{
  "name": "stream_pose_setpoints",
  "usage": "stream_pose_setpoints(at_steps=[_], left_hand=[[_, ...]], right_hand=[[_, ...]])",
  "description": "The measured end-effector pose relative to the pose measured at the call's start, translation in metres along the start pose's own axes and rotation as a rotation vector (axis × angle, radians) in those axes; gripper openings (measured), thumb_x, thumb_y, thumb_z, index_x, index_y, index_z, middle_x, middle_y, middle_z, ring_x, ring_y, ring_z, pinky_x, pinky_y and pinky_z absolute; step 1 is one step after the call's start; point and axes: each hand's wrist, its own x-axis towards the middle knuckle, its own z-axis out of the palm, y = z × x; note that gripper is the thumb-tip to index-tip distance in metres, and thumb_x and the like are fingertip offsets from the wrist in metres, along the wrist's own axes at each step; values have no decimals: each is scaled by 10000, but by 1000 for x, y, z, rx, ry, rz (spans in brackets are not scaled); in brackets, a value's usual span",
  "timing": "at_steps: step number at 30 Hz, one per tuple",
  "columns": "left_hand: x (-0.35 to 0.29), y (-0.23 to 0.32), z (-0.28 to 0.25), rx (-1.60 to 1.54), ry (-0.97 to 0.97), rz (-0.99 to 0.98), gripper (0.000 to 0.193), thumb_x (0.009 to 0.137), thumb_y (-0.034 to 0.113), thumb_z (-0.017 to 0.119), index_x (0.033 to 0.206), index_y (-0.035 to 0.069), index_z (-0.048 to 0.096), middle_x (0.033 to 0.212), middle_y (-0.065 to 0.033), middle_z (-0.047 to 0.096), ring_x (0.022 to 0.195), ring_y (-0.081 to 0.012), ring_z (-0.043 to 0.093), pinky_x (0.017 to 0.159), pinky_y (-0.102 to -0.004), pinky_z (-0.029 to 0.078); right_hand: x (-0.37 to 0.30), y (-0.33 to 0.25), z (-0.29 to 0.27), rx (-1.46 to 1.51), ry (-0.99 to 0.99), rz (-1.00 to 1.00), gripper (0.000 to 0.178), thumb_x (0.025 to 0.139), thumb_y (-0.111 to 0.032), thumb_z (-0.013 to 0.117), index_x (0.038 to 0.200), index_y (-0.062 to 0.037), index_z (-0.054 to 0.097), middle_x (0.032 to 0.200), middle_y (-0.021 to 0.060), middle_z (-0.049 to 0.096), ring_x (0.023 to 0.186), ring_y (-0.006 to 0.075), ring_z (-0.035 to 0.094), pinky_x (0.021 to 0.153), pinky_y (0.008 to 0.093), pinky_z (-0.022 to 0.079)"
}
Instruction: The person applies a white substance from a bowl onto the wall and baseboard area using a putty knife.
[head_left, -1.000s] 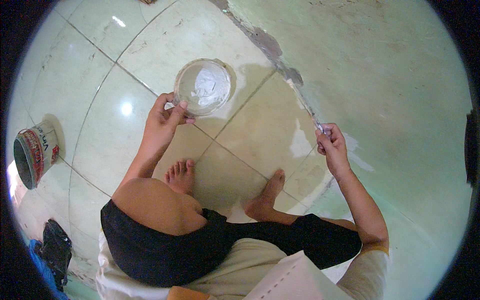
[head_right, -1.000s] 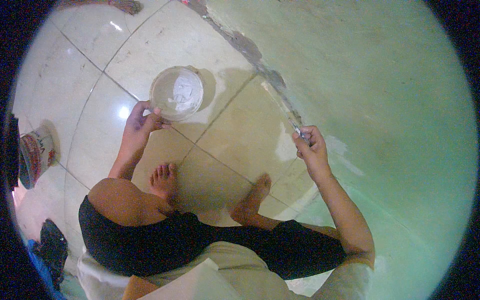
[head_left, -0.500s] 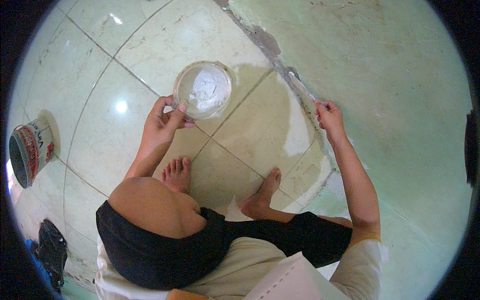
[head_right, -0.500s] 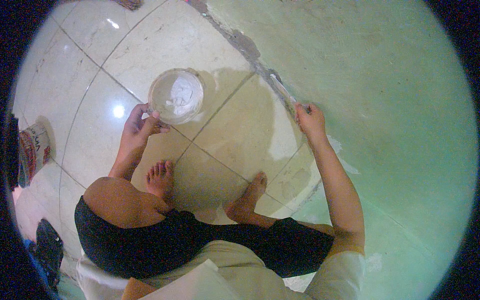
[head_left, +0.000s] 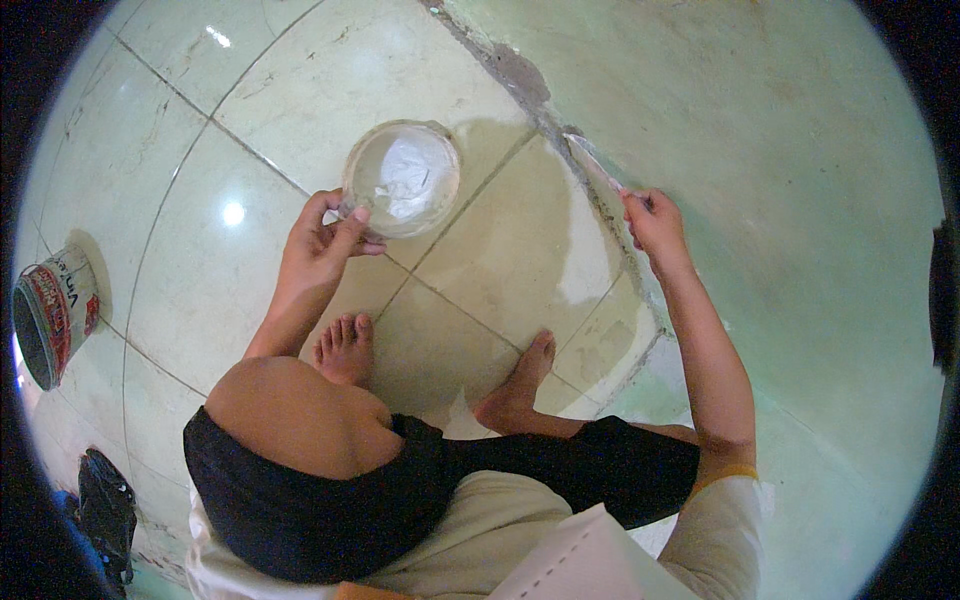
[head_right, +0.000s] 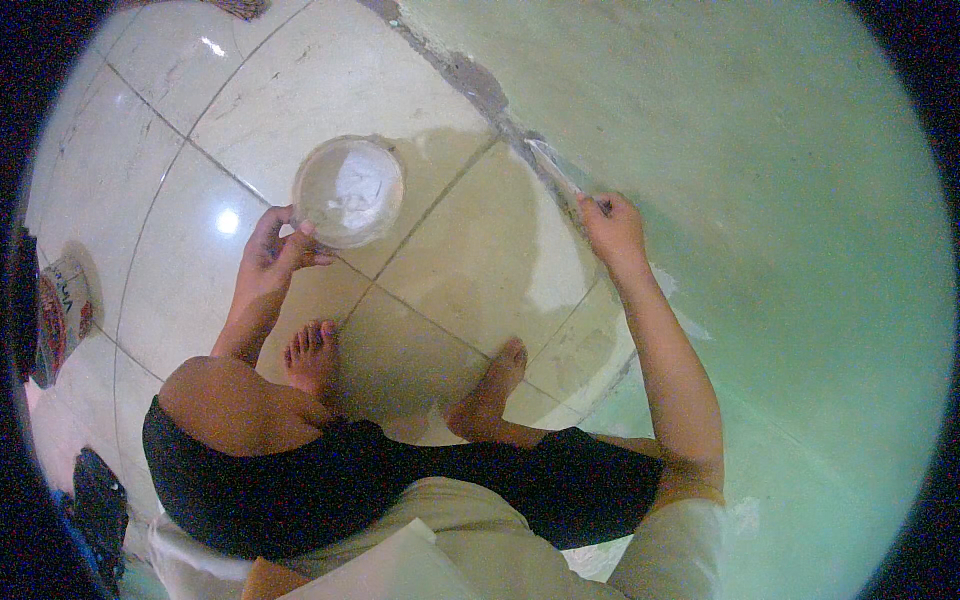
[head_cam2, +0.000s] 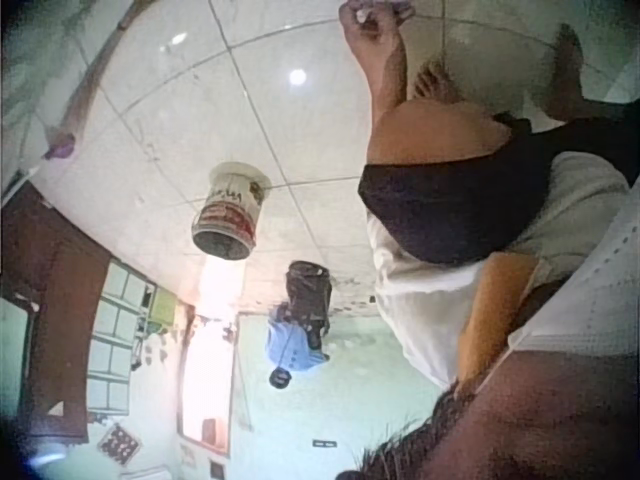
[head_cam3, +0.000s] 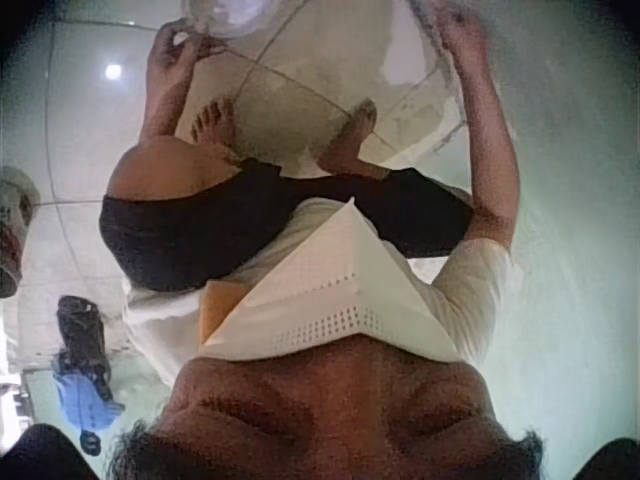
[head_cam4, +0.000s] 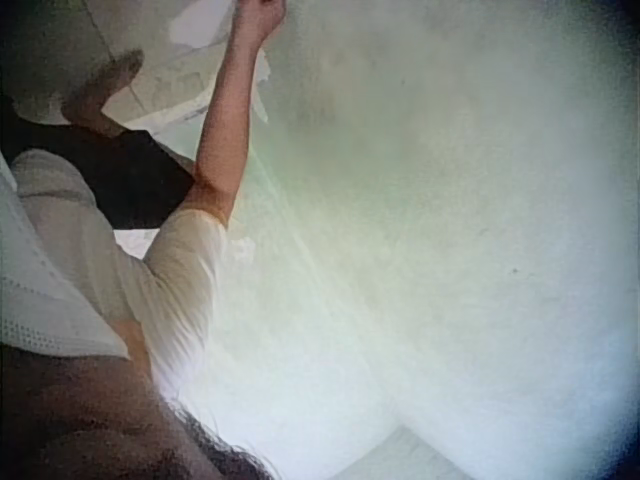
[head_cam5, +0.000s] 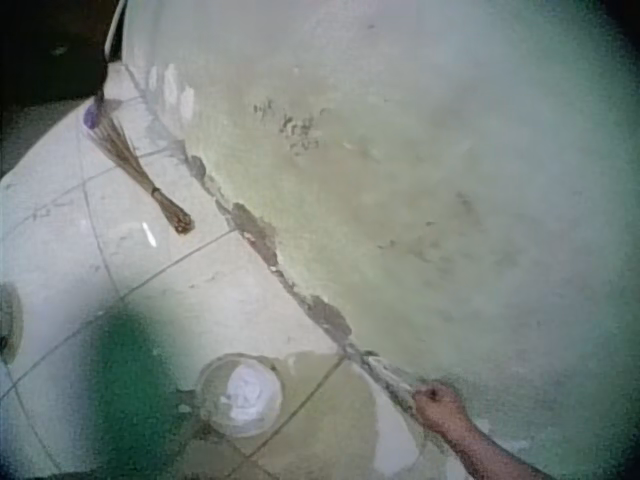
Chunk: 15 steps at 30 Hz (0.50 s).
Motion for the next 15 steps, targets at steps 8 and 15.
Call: stream_pose_setpoints(at_steps=[8,15], left_hand=[[-4,-7,-9,-12,28,-21,334,954,213,588,1184,16,447,922,-152,658,790,-224,682,732,-333,568],[-2,-3,4,-14,-16,-6,304,956,198,583,1162,15,453,893,-138,654,778,-223,682,735,-332,573]], right_hand=[[-29,-26,-25,282,-42,213,230,890,-266,644,885,-50,564,647,-9,507,469,69,395,393,254,291],[2,-29,-14,56,-83,112,350,835,-333,681,836,8,606,659,91,629,491,182,555,469,343,450]])
